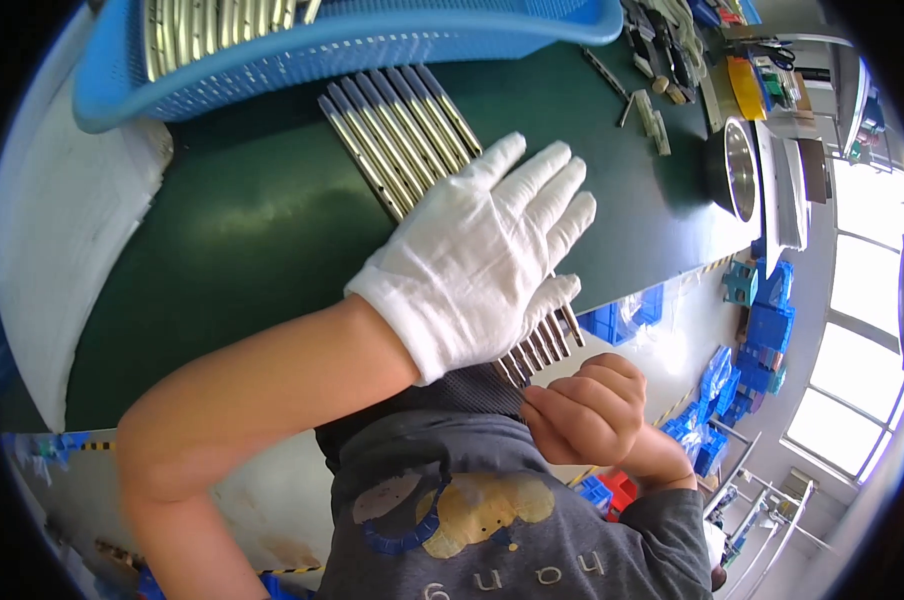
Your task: Inspecting and sorting thin metal rods on a workbench in a manufacturing setting.
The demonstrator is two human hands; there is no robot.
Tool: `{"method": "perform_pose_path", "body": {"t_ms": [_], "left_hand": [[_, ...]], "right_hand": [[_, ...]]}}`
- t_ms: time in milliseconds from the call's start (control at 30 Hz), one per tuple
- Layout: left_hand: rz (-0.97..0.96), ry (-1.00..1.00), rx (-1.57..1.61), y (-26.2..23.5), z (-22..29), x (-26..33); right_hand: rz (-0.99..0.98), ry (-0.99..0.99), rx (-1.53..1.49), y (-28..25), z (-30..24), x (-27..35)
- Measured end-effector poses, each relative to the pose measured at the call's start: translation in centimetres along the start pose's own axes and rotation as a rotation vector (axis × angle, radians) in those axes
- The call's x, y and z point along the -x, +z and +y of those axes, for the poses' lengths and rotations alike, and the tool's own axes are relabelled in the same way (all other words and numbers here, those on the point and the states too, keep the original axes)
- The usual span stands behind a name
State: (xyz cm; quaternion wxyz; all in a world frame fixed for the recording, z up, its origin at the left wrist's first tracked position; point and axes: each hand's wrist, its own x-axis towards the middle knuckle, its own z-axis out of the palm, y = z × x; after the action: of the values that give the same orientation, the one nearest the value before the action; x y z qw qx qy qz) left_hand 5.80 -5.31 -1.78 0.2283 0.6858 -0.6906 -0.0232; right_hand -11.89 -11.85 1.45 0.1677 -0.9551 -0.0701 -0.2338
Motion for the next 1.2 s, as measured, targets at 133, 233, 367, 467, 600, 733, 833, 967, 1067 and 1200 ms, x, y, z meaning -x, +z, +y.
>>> {"method": "perform_pose_path", "body": {"t_ms": [133,233,367,467,600,733,833,967,1067,1200], "left_hand": [[0.122,0.020,0.124,0.5,0.0,0.3],[0.100,0.059,0.108,0.3,0.3,0.3],[0.034,0.091,0.229,-0.8,1.6,1.0],[0.050,0.061,0.258,-0.4,1.4,1.1],[-0.093,0.021,0.350,-1.3,1.1,0.3],[-0.013,0.011,0.403,-0.9,0.9,0.5],[0.008,-0.006,0.423,-0.1,1.1,0.9],[0.047,0.000,0.386,0.5,1.3,1.1],[0.046,0.015,0.380,0.5,1.1,1.1],[-0.034,-0.026,0.472,0.2,1.3,1.3]], "right_hand": [[-0.028,0.165,-0.126,-2.6,1.1,0.1],[0.179,0.206,-0.128,-2.8,3.1,-0.4],[0.390,0.245,-0.136,-1.5,5.4,-2.1],[0.319,0.370,-0.208,-0.4,6.7,-4.5],[0.165,0.266,-0.246,0.7,8.9,-7.6],[0.037,0.184,-0.179,1.7,9.7,-9.2],[0.019,0.167,-0.201,2.7,9.9,-9.7],[0.015,0.184,-0.236,3.0,9.8,-9.6],[0.021,0.222,-0.244,3.3,9.8,-9.6],[0.006,0.180,-0.203,3.2,9.5,-9.8]]}}
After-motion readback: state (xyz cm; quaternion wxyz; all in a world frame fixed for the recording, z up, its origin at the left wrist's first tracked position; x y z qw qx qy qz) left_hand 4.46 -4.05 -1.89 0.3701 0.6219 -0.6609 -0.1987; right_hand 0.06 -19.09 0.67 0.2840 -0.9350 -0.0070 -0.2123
